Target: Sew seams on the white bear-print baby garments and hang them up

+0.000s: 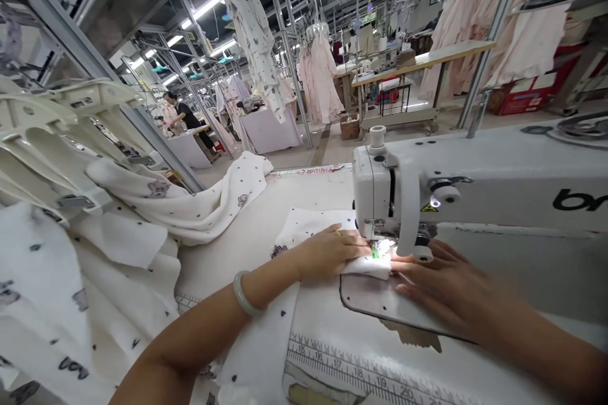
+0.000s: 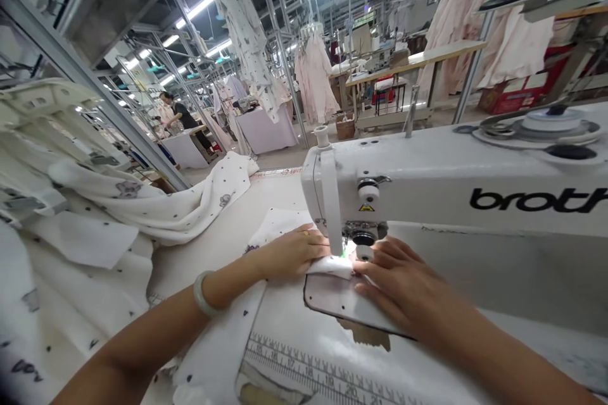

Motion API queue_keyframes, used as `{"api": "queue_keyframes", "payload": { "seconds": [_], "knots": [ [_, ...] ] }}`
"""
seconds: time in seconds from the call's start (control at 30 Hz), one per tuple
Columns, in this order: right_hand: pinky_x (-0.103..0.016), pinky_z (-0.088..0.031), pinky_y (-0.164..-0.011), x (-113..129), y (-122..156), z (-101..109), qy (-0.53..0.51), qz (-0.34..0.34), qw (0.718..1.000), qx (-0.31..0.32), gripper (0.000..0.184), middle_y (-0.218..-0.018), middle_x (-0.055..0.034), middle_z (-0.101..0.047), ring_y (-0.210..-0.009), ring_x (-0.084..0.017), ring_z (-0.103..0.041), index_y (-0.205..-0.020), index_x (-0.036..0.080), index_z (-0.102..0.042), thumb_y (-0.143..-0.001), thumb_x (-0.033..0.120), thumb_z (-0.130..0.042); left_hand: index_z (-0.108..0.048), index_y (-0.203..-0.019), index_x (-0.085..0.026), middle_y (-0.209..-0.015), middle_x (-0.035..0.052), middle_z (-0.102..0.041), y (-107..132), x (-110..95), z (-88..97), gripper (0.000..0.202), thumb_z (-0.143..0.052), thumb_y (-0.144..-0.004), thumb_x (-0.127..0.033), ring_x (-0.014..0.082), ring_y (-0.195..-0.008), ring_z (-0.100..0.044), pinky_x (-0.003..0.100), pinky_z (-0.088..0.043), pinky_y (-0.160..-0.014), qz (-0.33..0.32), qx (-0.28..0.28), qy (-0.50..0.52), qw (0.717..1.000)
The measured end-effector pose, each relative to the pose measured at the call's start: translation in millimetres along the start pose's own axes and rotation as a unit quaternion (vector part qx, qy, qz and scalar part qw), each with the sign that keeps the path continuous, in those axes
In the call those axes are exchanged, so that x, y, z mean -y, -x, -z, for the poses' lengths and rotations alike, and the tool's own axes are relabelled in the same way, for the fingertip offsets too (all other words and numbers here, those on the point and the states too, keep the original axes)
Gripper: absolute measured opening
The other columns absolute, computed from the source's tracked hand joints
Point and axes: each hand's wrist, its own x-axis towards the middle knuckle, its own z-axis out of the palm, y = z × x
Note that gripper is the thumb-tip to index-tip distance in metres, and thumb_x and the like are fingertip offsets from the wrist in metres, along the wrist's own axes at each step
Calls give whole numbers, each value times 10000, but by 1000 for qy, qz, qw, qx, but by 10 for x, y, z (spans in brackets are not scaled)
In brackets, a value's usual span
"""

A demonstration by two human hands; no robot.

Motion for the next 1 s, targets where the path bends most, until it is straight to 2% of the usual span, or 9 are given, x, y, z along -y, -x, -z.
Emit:
{"api": "queue_keyframes", "payload": {
  "seconds": [0.1,0.2,0.27,0.43,0.53,0.63,0.73,0.8,1.0],
  "knots": [
    [-562,-552,-1021,44,9,27,-28,-14,999,8,309,-983,-52,-769,-989,-308,-725,-1156,311,-756,-1050,506,-541,-699,-1179,-159,-1217,112,-718,53,-167,-61,329,-496,-940,-61,240,-1215,-622,410,-482,-1108,56,-63,22,996],
    [-523,-589,-956,92,37,30,-59,-38,997,24,334,-1159,-62,-750,-1097,-313,-699,-1195,318,-758,-1035,544,-572,-705,-1103,-158,-1147,107,-709,125,-235,-147,254,-503,-952,-132,223,-1141,-626,388,-497,-1077,48,-108,66,991],
    [-502,-590,-941,120,43,31,-83,-48,995,35,324,-1200,-58,-738,-1100,-302,-701,-1169,326,-770,-1041,538,-560,-702,-1092,-168,-1120,105,-707,156,-206,-171,231,-502,-978,-186,218,-1111,-630,397,-490,-1084,22,-106,89,990],
    [-580,-513,-1014,134,10,19,-77,-39,996,38,323,-1110,-57,-749,-1054,-308,-696,-1055,315,-770,-1058,513,-516,-691,-1216,-181,-1154,120,-700,168,-105,-179,269,-560,-1033,-330,239,-1146,-621,418,-486,-1079,6,-116,88,989],
    [-584,-523,-979,108,9,-10,-52,-27,998,36,298,-1120,-53,-758,-1072,-323,-694,-1088,327,-759,-1049,517,-532,-717,-1158,-181,-1151,109,-693,171,-118,-180,248,-517,-1062,-294,214,-1136,-625,397,-458,-1120,-33,-111,36,993],
    [-590,-491,-1040,73,30,-37,-30,-4,1000,6,262,-1069,-21,-780,-971,-290,-738,-1080,336,-754,-1053,481,-537,-690,-1221,-169,-1210,112,-696,185,-147,-179,277,-462,-1083,-243,207,-1186,-620,389,-435,-1159,-67,-84,-10,994],
    [-569,-442,-1128,59,45,-46,2,45,998,-37,268,-1126,-4,-788,-994,-275,-761,-1229,355,-727,-1060,423,-530,-668,-1271,-157,-1246,123,-711,206,-155,-198,298,-441,-1088,-218,208,-1203,-627,380,-474,-1126,-69,-80,-14,994],
    [-557,-440,-1140,66,49,-49,15,67,997,-26,331,-1155,-2,-779,-1010,-262,-761,-1358,381,-672,-1065,386,-519,-662,-1298,-153,-1254,126,-719,217,-145,-220,315,-435,-1083,-191,208,-1221,-632,373,-486,-1116,-74,-84,-9,994],
    [-680,-394,-1153,56,76,-115,42,15,999,12,388,-1218,-38,-756,-1059,-319,-741,-1432,426,-624,-1054,440,-539,-689,-1255,-160,-1225,112,-732,162,-43,-237,311,-435,-1077,-170,217,-1222,-645,387,-492,-1124,-82,-100,-21,991]
  ]
}}
